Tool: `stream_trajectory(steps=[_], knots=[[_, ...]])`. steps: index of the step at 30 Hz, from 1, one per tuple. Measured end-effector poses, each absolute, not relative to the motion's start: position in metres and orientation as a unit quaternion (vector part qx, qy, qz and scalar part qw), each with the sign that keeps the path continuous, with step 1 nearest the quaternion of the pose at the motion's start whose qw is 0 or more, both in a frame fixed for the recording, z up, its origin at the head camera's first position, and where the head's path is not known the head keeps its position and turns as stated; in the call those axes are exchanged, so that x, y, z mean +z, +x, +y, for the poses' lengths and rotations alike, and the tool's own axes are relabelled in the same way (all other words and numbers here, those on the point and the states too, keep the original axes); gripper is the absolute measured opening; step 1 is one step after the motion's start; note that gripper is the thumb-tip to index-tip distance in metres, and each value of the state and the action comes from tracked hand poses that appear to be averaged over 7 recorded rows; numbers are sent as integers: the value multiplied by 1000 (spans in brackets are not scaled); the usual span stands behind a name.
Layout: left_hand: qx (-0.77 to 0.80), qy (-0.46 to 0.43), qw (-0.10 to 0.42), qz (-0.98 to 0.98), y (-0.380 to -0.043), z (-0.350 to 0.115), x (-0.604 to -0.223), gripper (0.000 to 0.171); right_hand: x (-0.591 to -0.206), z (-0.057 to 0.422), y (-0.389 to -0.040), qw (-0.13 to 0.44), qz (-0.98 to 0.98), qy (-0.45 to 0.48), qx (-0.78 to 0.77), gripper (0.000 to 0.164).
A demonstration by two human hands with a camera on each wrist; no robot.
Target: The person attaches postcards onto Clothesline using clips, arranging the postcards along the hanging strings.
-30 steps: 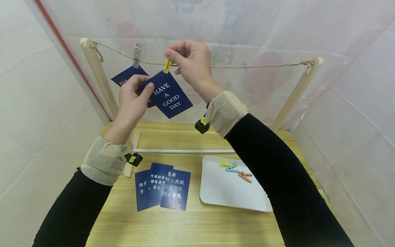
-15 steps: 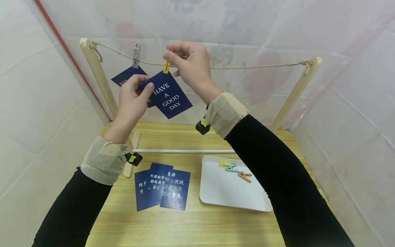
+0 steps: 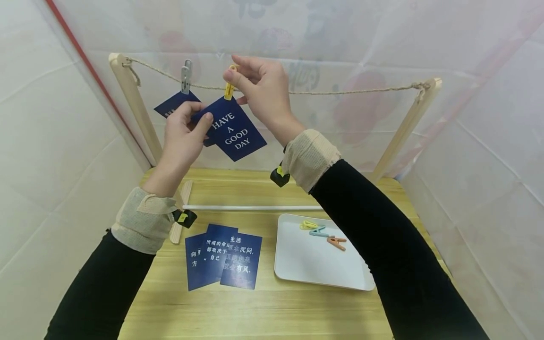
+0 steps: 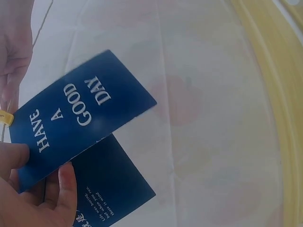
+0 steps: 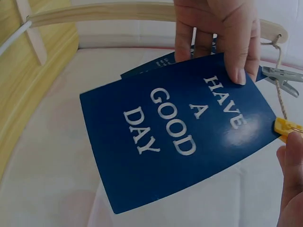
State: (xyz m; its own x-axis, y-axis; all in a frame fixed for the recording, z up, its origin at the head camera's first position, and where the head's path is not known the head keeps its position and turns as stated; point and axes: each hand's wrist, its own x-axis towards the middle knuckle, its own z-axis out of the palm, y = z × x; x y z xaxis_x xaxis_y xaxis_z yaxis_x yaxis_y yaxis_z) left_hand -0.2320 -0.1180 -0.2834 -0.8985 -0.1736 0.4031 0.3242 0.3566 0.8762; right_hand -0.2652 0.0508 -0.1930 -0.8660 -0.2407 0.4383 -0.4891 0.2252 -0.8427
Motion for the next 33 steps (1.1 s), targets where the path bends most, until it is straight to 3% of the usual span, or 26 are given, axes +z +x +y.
stream_trajectory(steps=[5, 11, 26, 33], knots=[[-566, -49, 221, -793, -232, -120, -286, 31, -194, 54, -261, 107, -777, 235, 574, 54], [-571, -39, 220, -790, -232, -127, -292, 31, -196, 63, -254, 132, -779, 244, 563, 52], [-621, -39, 180, -762, -226, -137, -314, 34, -238, 131, -237, 458, -666, 350, 473, 19], [-626, -20, 162, -762, -218, -150, -337, 34, -268, 166, -227, 494, -663, 359, 434, 13]])
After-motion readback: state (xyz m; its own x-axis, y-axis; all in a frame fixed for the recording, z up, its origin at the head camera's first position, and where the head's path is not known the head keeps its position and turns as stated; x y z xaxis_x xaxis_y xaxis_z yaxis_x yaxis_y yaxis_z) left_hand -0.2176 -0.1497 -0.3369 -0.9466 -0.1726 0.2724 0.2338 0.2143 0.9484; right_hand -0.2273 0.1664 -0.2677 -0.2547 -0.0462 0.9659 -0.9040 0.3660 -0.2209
